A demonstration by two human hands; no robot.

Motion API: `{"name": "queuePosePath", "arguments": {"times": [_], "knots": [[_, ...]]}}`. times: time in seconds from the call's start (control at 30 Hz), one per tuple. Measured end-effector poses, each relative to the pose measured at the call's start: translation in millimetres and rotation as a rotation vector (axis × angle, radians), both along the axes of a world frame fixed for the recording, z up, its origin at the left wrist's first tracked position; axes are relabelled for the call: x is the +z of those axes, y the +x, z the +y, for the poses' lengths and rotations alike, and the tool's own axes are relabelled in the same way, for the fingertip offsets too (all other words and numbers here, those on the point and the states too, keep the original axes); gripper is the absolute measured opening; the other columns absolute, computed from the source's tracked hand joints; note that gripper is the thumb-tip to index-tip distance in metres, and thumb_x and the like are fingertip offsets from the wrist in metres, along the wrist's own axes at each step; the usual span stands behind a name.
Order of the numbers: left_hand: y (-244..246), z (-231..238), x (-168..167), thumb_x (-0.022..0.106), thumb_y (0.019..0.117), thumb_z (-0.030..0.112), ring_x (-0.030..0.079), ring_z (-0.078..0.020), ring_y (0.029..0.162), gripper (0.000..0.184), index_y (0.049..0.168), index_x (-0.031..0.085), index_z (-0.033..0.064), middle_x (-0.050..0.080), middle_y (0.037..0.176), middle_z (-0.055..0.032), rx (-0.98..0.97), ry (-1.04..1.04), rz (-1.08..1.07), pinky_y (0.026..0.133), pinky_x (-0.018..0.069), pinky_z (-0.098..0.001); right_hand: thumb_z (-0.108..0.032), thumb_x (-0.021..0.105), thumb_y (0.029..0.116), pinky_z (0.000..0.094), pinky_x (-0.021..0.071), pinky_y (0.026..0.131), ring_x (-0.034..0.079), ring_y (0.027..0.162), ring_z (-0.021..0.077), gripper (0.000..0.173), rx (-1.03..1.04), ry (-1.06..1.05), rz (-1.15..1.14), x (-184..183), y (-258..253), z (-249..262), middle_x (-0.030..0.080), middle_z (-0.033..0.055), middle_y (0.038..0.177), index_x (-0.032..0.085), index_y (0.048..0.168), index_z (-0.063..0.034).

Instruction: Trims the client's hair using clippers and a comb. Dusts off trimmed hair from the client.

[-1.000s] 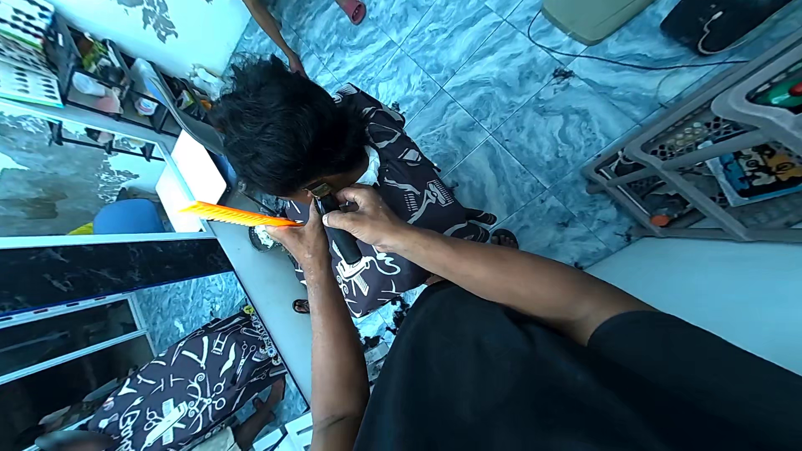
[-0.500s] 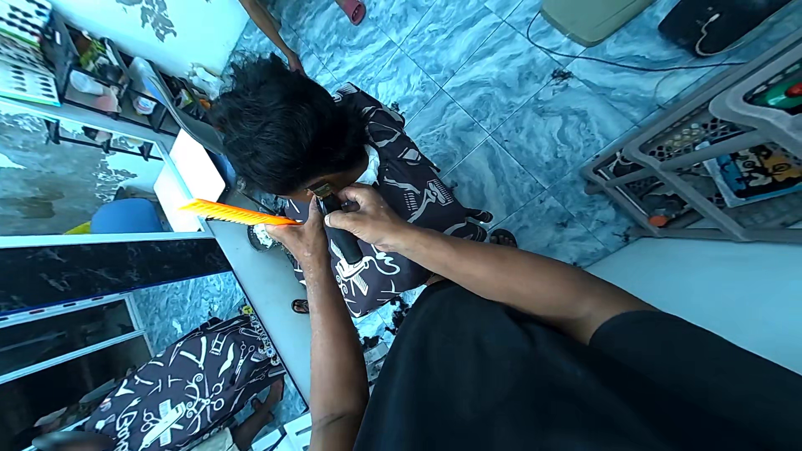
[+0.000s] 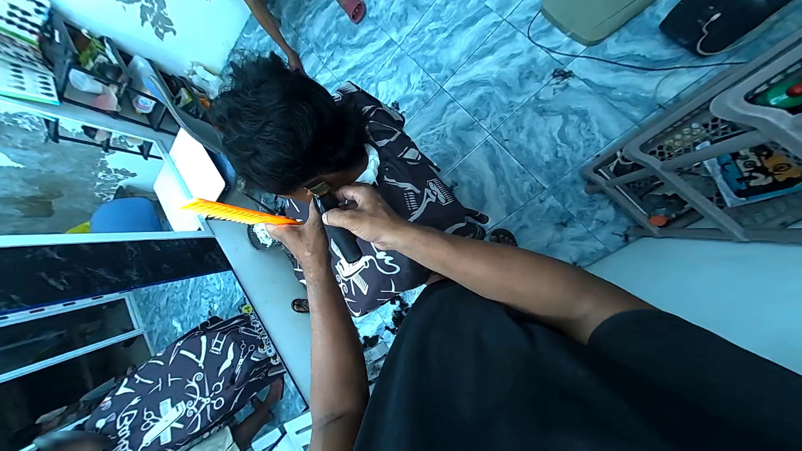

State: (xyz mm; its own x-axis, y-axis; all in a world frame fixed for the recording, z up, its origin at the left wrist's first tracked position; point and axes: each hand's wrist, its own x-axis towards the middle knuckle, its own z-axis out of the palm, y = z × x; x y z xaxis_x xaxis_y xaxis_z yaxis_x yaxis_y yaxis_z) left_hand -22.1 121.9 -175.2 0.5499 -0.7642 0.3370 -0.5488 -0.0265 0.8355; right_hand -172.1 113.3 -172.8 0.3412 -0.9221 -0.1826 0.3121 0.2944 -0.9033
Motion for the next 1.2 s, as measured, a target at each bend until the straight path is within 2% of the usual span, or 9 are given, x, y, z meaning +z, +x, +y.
{"name": "queuePosePath", "arguments": {"times": [0.1,0.27,0.4,0.57,0.67,0.8,0.97,1.13,1.2], "knots": [[2,-1,-2,0.090,0.0761,0.025,0.062,-0.0137,0.093,0.088,0.137,0.034,-0.0036,0.058,0.110,-0.0127,0.003,0.005,0.003,0.083,0.0553,-0.0309,-0.022,0.081,0.0781,0.0413,0.0579,0.086,0.063,0.105,0.0222,0.027,0.001,0.007,-0.004,1,-1,1,0.064,0.0118,0.112,0.075,0.098,-0.0061],[-2,-1,0,0.091,0.0769,0.024,0.065,-0.0141,0.096,0.087,0.137,0.034,-0.0032,0.061,0.111,-0.0127,-0.005,-0.007,0.029,0.086,0.0577,-0.0316,-0.023,0.081,0.0785,0.0420,0.0576,0.085,0.064,0.103,0.0223,0.026,-0.022,-0.002,-0.002,0,0,0,0.066,0.0113,0.108,0.074,0.096,-0.0058],[-1,0,0,0.089,0.0755,0.023,0.063,-0.0129,0.091,0.084,0.136,0.035,-0.0026,0.059,0.107,-0.0116,0.026,0.031,0.010,0.082,0.0560,-0.0308,-0.026,0.082,0.0770,0.0426,0.0558,0.090,0.061,0.110,0.0230,0.029,0.030,-0.011,0.061,1,-2,-1,0.064,0.0114,0.115,0.075,0.098,-0.0077],[2,0,-4,0.088,0.0741,0.023,0.064,-0.0175,0.109,0.095,0.143,0.030,-0.0053,0.060,0.123,-0.0162,-0.021,-0.007,0.017,0.094,0.0558,-0.0339,-0.024,0.082,0.0777,0.0418,0.0575,0.086,0.063,0.105,0.0225,0.027,0.006,-0.012,0.033,3,0,-1,0.065,0.0114,0.111,0.075,0.098,-0.0069],[2,0,-4,0.088,0.0735,0.021,0.066,-0.0165,0.105,0.090,0.140,0.033,-0.0052,0.062,0.117,-0.0150,-0.017,-0.018,0.015,0.091,0.0571,-0.0337,-0.023,0.082,0.0773,0.0414,0.0575,0.085,0.063,0.105,0.0223,0.027,0.029,-0.014,0.047,4,0,-3,0.065,0.0114,0.112,0.075,0.098,-0.0073],[4,-1,-5,0.090,0.0718,0.022,0.064,-0.0184,0.112,0.095,0.142,0.033,-0.0062,0.062,0.123,-0.0162,-0.033,-0.037,0.012,0.098,0.0556,-0.0357,-0.023,0.082,0.0774,0.0407,0.0570,0.086,0.064,0.104,0.0216,0.026,0.012,-0.013,0.040,4,-1,-2,0.066,0.0107,0.110,0.075,0.097,-0.0073],[6,-3,-7,0.090,0.0708,0.021,0.066,-0.0176,0.106,0.092,0.139,0.035,-0.0061,0.064,0.115,-0.0148,-0.037,-0.042,0.026,0.093,0.0574,-0.0357,-0.023,0.082,0.0775,0.0409,0.0584,0.083,0.066,0.100,0.0204,0.026,0.031,-0.018,0.047,6,0,-4,0.068,0.0103,0.107,0.076,0.098,-0.0073],[9,-3,-10,0.090,0.0697,0.025,0.063,-0.0191,0.113,0.099,0.143,0.031,-0.0057,0.060,0.124,-0.0176,0.019,0.000,0.003,0.098,0.0547,-0.0351,-0.020,0.082,0.0773,0.0405,0.0583,0.083,0.065,0.099,0.0209,0.027,0.040,-0.015,0.041,6,-1,-4,0.067,0.0112,0.108,0.075,0.100,-0.0058],[8,-3,-10,0.089,0.0706,0.024,0.063,-0.0173,0.109,0.095,0.141,0.032,-0.0057,0.060,0.121,-0.0163,0.012,0.003,0.000,0.094,0.0549,-0.0339,-0.021,0.082,0.0775,0.0411,0.0579,0.083,0.065,0.100,0.0211,0.027,0.029,-0.016,0.039,6,0,-4,0.067,0.0111,0.108,0.075,0.099,-0.0062]]}}
